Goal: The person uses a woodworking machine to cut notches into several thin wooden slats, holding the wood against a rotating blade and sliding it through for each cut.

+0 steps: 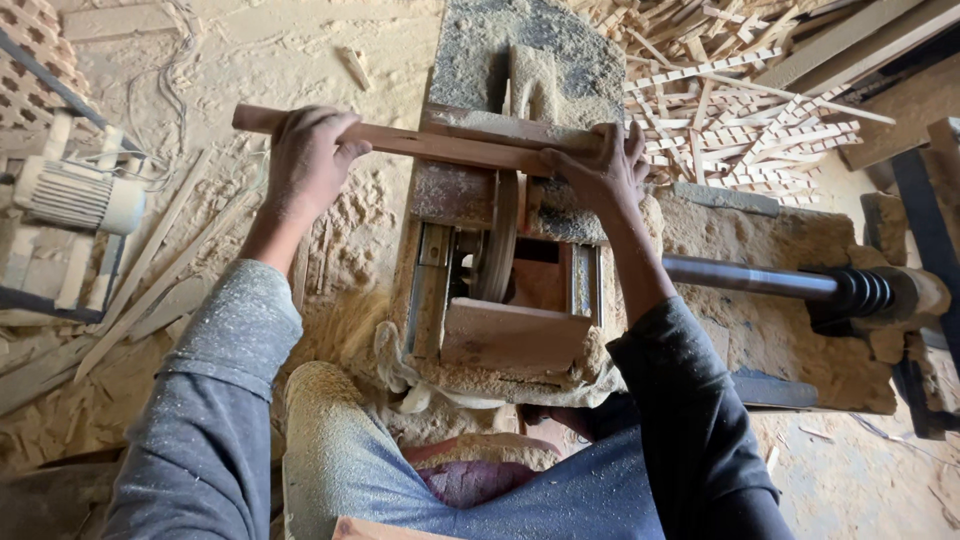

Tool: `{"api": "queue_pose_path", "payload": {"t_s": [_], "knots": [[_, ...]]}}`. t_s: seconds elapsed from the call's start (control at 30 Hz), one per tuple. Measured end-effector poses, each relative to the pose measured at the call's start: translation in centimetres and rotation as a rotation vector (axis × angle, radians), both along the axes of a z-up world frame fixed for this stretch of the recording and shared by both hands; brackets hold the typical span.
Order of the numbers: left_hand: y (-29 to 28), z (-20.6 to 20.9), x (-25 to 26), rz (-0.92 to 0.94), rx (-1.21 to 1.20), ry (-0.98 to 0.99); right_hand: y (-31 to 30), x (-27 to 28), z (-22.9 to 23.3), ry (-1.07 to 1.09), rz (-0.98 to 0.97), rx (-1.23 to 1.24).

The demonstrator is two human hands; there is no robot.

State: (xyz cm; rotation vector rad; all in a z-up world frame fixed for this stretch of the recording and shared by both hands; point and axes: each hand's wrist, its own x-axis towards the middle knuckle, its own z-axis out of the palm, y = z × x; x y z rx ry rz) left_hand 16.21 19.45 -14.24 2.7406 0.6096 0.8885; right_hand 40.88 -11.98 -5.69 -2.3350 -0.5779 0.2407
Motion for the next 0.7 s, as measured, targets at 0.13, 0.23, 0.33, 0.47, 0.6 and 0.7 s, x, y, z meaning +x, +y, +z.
{"api": "queue_pose_path", "payload": {"t_s": [0.13, 0.23, 0.33, 0.47, 0.6, 0.7], "knots": [[-2.2, 0.7, 2.0, 0.034, -0.087, 0.024, -1.5, 1.8, -0.8, 0.025, -0.038, 0.055], [-5.6, 2.7, 4.0, 0.096, -0.164, 0.024, -2.9, 5.0, -3.2, -0.039, 0.045, 0.082], [-6.5, 2.4, 6.0, 0.108, -0.206, 0.017, -2.5, 4.8, -2.1, -0.074, 0.09, 0.001], [-6.6, 4.2, 7.1, -0.013, -0.501, -0.004, -1.7, 3.5, -0.9, -0.042, -0.008, -0.022], [-9.4, 8.5, 9.1, -0.042, -0.381, 0.243, -1.3, 2.5, 0.0, -0.079, -0.042, -0.137], [-9.4, 5.4, 11.0, -0.076, -0.273, 0.18, -1.5, 1.3, 1.1, -0.057, -0.042, -0.161]]}}
